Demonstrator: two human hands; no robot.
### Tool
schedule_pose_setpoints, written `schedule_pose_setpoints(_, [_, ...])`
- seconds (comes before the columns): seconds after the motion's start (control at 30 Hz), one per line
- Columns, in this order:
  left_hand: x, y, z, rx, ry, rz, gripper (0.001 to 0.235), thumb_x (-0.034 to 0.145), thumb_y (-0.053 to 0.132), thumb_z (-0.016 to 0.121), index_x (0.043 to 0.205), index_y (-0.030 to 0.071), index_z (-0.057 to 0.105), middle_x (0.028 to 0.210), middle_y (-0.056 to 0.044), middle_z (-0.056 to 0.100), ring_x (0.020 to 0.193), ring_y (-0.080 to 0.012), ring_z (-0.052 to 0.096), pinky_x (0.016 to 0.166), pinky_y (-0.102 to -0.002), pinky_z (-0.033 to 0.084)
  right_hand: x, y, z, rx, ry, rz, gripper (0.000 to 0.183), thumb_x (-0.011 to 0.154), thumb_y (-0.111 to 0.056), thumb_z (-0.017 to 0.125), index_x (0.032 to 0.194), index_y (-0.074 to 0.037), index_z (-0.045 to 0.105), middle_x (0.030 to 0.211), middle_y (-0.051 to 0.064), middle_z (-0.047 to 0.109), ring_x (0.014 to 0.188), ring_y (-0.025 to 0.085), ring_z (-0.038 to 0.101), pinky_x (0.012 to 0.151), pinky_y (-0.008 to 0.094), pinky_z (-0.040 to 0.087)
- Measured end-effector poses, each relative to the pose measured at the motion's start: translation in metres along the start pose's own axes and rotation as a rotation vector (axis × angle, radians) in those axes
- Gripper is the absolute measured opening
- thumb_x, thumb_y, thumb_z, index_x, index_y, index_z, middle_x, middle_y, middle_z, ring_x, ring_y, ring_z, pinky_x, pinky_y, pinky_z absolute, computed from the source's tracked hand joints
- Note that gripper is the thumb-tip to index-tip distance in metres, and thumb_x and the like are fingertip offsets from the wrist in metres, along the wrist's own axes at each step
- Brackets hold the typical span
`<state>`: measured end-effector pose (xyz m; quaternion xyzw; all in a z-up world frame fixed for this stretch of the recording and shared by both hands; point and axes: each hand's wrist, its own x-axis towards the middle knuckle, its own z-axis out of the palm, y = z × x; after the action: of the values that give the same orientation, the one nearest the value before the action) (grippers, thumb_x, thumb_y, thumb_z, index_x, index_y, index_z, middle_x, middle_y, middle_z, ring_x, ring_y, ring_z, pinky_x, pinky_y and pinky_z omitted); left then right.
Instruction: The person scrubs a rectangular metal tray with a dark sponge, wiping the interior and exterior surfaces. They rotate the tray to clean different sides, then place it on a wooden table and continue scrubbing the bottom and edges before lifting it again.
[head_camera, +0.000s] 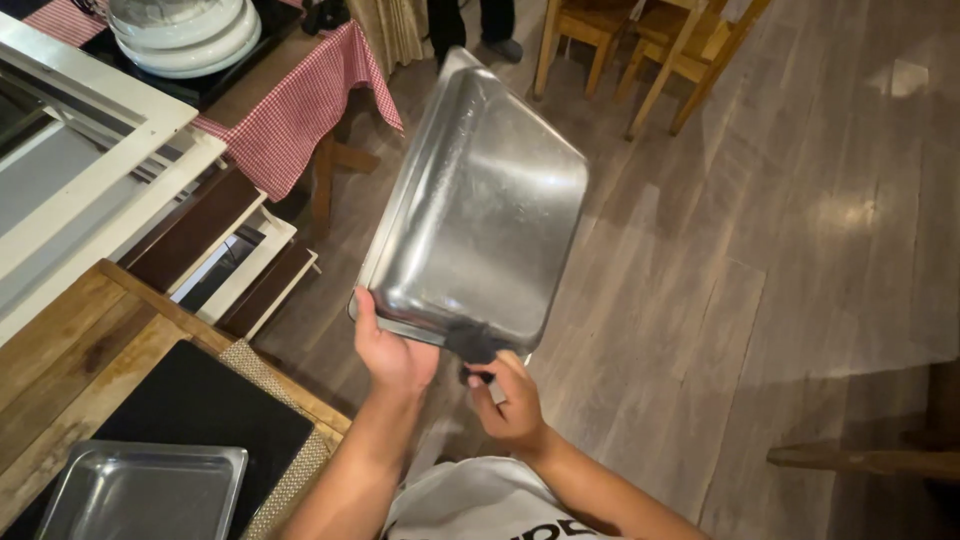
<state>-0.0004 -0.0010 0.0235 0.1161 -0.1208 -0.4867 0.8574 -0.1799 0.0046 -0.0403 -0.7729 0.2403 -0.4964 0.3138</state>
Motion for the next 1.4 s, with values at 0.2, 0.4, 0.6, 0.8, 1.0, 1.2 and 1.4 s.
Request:
schedule_pose_setpoints(0.2, [-0.006, 0.014, 0.003, 0.046, -0.038, 0.049, 0.053, 0.108, 0.045, 0.043, 0.137, 0.003, 0.057, 0.132, -0.013, 0.067, 0.124, -0.0322, 0.062, 0.112, -0.05, 0.043, 0.013, 0.004, -0.022, -0.106, 0.259, 0.002, 0.018, 0.085, 0.004, 0.061, 0.1, -0.003, 0.053, 0.1, 0.012, 0.055, 0.094, 0.025, 0.059, 0.082, 0.033, 0.049])
schedule_pose_setpoints(0.4, [-0.029, 0.029, -0.015, 0.072, 0.078, -0.137, 0.059, 0.103, 0.05, 0.042, 0.137, 0.004, 0.057, 0.133, -0.013, 0.067, 0.124, -0.0329, 0.062, 0.11, -0.052, 0.041, 0.04, 0.083, -0.073, -0.107, 0.318, 0.335, 0.01, 0.099, -0.012, 0.06, 0.099, -0.003, 0.058, 0.096, 0.007, 0.056, 0.094, 0.019, 0.057, 0.088, 0.03, 0.047])
schedule_pose_setpoints(0.6, [-0.055, 0.023, -0.112, 0.1, 0.037, -0.319, 0.047, 0.103, 0.044, 0.055, 0.123, 0.003, 0.064, 0.118, -0.015, 0.072, 0.112, -0.0325, 0.067, 0.102, -0.052, 0.048, 0.108, 0.079, -0.089, -0.042, 0.299, 0.3, 0.028, 0.106, -0.027, 0.06, 0.102, -0.001, 0.065, 0.099, 0.005, 0.066, 0.098, 0.017, 0.061, 0.09, 0.029, 0.049])
schedule_pose_setpoints(0.8, [-0.067, -0.001, -0.125, 0.236, 0.13, -0.331, 0.035, 0.108, 0.037, 0.061, 0.116, 0.003, 0.065, 0.106, -0.012, 0.072, 0.096, -0.0256, 0.068, 0.086, -0.044, 0.055, 0.1, -0.054, 0.012, -0.038, -0.046, 0.015, 0.013, 0.074, -0.002, 0.069, 0.077, -0.008, 0.059, 0.09, 0.006, 0.069, 0.087, 0.024, 0.065, 0.078, 0.036, 0.052])
schedule_pose_setpoints(1.0, [-0.057, 0.029, -0.079, 0.01, -0.013, -0.368, 0.051, 0.103, 0.048, 0.051, 0.125, 0.003, 0.062, 0.114, -0.015, 0.07, 0.098, -0.0304, 0.069, 0.077, -0.045, 0.055, -0.002, -0.05, 0.06, -0.158, -0.005, 0.193, 0.046, 0.08, -0.025, 0.082, 0.117, -0.006, 0.063, 0.098, 0.013, 0.064, 0.089, 0.028, 0.063, 0.082, 0.039, 0.053])
schedule_pose_setpoints(1.2, [-0.044, 0.043, -0.104, -0.043, 0.08, -0.316, 0.053, 0.105, 0.044, 0.046, 0.137, 0.003, 0.056, 0.131, -0.013, 0.065, 0.121, -0.0308, 0.06, 0.107, -0.049, 0.042, -0.047, 0.034, -0.012, -0.398, 0.357, 0.613, 0.039, 0.096, -0.035, 0.067, 0.114, -0.002, 0.06, 0.1, 0.014, 0.061, 0.092, 0.026, 0.059, 0.082, 0.04, 0.05])
schedule_pose_setpoints(1.4, [-0.064, 0.033, -0.094, 0.003, -0.166, -0.496, 0.065, 0.104, 0.047, 0.047, 0.146, -0.003, 0.05, 0.148, -0.017, 0.057, 0.139, -0.033, 0.051, 0.121, -0.05, 0.032, -0.061, 0.039, -0.126, 0.466, 0.984, 0.638, 0.036, 0.102, -0.039, 0.057, 0.126, -0.012, 0.056, 0.122, 0.002, 0.063, 0.116, 0.02, 0.058, 0.105, 0.04, 0.044])
